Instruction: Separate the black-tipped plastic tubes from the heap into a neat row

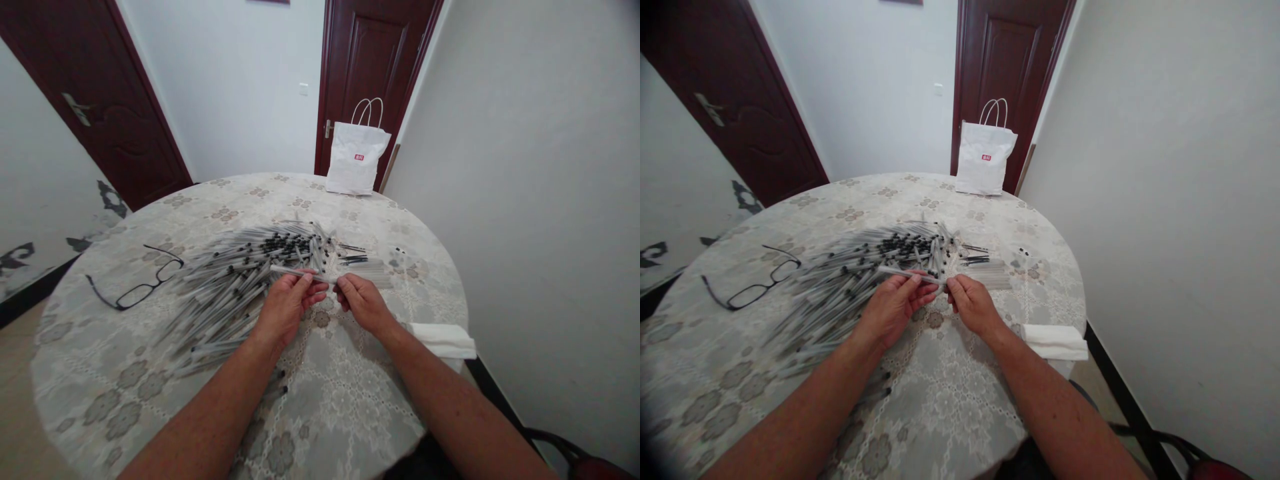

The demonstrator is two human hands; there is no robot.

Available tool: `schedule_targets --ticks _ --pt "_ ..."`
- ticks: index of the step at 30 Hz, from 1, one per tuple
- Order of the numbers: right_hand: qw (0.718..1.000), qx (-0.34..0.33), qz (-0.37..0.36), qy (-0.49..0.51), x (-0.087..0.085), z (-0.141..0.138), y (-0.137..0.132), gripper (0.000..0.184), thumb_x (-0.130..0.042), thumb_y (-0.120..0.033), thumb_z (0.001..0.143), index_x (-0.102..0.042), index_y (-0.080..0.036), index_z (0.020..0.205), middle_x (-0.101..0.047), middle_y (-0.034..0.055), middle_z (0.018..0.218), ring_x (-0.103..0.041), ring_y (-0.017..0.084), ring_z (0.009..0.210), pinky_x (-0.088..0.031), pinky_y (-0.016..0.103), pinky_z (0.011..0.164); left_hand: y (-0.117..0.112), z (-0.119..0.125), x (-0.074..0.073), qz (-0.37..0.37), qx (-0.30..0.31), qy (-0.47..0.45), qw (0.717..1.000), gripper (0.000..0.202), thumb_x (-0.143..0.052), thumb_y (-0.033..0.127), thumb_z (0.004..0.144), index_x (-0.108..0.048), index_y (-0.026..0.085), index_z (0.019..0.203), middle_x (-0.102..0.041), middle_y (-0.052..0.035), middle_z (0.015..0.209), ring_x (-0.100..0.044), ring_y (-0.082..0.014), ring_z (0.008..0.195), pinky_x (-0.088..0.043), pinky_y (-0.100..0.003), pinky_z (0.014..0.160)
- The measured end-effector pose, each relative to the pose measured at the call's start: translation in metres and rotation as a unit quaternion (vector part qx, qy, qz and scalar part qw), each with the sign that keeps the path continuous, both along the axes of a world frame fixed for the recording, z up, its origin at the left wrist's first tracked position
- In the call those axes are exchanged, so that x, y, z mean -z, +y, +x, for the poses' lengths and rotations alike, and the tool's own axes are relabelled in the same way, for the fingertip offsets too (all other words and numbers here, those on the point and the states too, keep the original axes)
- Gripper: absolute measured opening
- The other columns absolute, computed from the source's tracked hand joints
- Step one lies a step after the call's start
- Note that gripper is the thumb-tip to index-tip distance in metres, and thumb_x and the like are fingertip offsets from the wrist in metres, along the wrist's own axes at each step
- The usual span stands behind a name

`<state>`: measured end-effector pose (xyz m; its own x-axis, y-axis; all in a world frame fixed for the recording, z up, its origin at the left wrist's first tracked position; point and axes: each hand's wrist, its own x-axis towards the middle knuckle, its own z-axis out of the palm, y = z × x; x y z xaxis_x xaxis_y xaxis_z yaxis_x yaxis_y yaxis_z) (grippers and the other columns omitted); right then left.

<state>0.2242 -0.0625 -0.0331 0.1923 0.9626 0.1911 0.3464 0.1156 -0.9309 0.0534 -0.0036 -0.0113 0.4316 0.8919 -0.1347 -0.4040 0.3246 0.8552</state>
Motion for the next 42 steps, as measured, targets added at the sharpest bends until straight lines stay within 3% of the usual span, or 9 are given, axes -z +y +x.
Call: schedule_targets --ticks 3,7,11,14,17,21,28,33,42 --pt "0.999 0.001 0.026 0.03 -0.0004 -0.0013 -0.0008 0.026 -0.062 -0.047 0.091 -0.063 -0.022 0.097 -0.059 -0.002 0.074 -0.054 0.013 0.059 -0.045 0.025 0.054 -0.0001 0.0005 -0.0003 0.002 -0.006 -0.002 1.0 0.015 -0.064 0.023 0.093 -0.065 0.01 0.101 -0.073 -0.0144 0.101 -0.074 -0.0192 0.087 -0.063 -0.031 0.076" --pt "0.996 -0.007 0.036 0.078 -0.0013 -0.0023 -0.0024 0.044 -0.062 -0.049 0.091 -0.054 -0.023 0.126 -0.063 -0.0006 0.088 -0.055 0.012 0.059 -0.046 0.025 0.054 0.0003 0.0007 -0.0013 -0.004 -0.006 -0.001 1.0 0.013 -0.062 0.021 0.093 -0.065 0.01 0.1 -0.073 -0.0136 0.1 -0.073 -0.0184 0.086 -0.062 -0.03 0.075" --pt "0.998 -0.004 0.001 0.058 -0.0001 -0.0005 -0.0008 0.046 -0.04 -0.058 0.1 -0.064 -0.019 0.096 -0.063 0.0009 0.074 -0.054 0.012 0.052 -0.042 0.026 0.051 -0.0005 0.0005 -0.0009 -0.006 -0.003 -0.004 1.0 0.014 -0.066 0.022 0.092 -0.065 0.012 0.101 -0.073 -0.013 0.099 -0.074 -0.0187 0.085 -0.062 -0.03 0.075" --pt "1.0 -0.009 -0.006 0.029 0.0004 -0.0001 0.0002 0.044 -0.045 -0.056 0.099 -0.063 -0.019 0.083 -0.061 0.0005 0.069 -0.052 0.012 0.053 -0.041 0.025 0.051 -0.0008 0.0005 -0.0009 -0.003 -0.003 -0.002 1.0 0.014 -0.066 0.022 0.092 -0.065 0.011 0.101 -0.073 -0.0132 0.099 -0.074 -0.0184 0.085 -0.062 -0.03 0.076" --pt "0.998 -0.009 0.017 0.053 -0.0007 -0.0013 -0.0007 0.028 -0.061 -0.048 0.092 -0.063 -0.021 0.097 -0.061 -0.002 0.073 -0.053 0.012 0.055 -0.043 0.024 0.052 -0.0008 0.0007 -0.0022 -0.007 -0.011 0.002 1.0 0.012 -0.065 0.021 0.092 -0.065 0.012 0.099 -0.073 -0.0126 0.098 -0.073 -0.018 0.084 -0.062 -0.03 0.075" --pt "0.994 -0.009 0.02 0.105 -0.0004 -0.0019 -0.0015 0.046 -0.058 -0.052 0.093 -0.053 -0.023 0.127 -0.066 0.0005 0.088 -0.055 0.011 0.054 -0.043 0.024 0.049 -0.0013 0.0007 -0.0038 -0.007 -0.015 -0.003 1.0 0.013 -0.067 0.022 0.091 -0.065 0.012 0.099 -0.073 -0.012 0.097 -0.073 -0.0183 0.083 -0.063 -0.03 0.074" --pt "0.998 -0.017 -0.016 0.05 0.0021 0.0001 0.0017 0.044 -0.047 -0.056 0.097 -0.065 -0.018 0.085 -0.065 0.0021 0.07 -0.053 0.011 0.051 -0.041 0.025 0.048 -0.0017 0.001 -0.0022 0.002 -0.01 0.013 1.0 0.012 -0.064 0.021 0.092 -0.065 0.012 0.101 -0.073 -0.0115 0.097 -0.073 -0.0176 0.084 -0.062 -0.029 0.074" --pt "0.997 0.024 0.028 0.071 -0.0012 -0.0019 0.0021 0.023 -0.068 -0.042 0.086 -0.065 -0.021 0.095 -0.063 -0.0019 0.069 -0.056 0.013 0.055 -0.045 0.025 0.052 0.0003 0.0013 0.0011 0.008 -0.026 0.003 1.0 0.015 -0.067 0.025 0.091 -0.064 0.012 0.099 -0.073 -0.0131 0.099 -0.074 -0.0193 0.086 -0.063 -0.03 0.074" --pt "0.995 0.046 0.044 0.071 -0.0068 0.0018 -0.0024 0.019 -0.066 -0.035 0.084 -0.064 -0.022 0.097 -0.063 -0.0004 0.072 -0.056 0.014 0.059 -0.048 0.027 0.055 0.0021 -0.0017 -0.0034 -0.007 -0.067 -0.058 0.996 0.023 -0.065 0.037 0.092 -0.052 0.019 0.098 -0.071 -0.0079 0.097 -0.076 -0.0253 0.088 -0.063 -0.041 0.075"
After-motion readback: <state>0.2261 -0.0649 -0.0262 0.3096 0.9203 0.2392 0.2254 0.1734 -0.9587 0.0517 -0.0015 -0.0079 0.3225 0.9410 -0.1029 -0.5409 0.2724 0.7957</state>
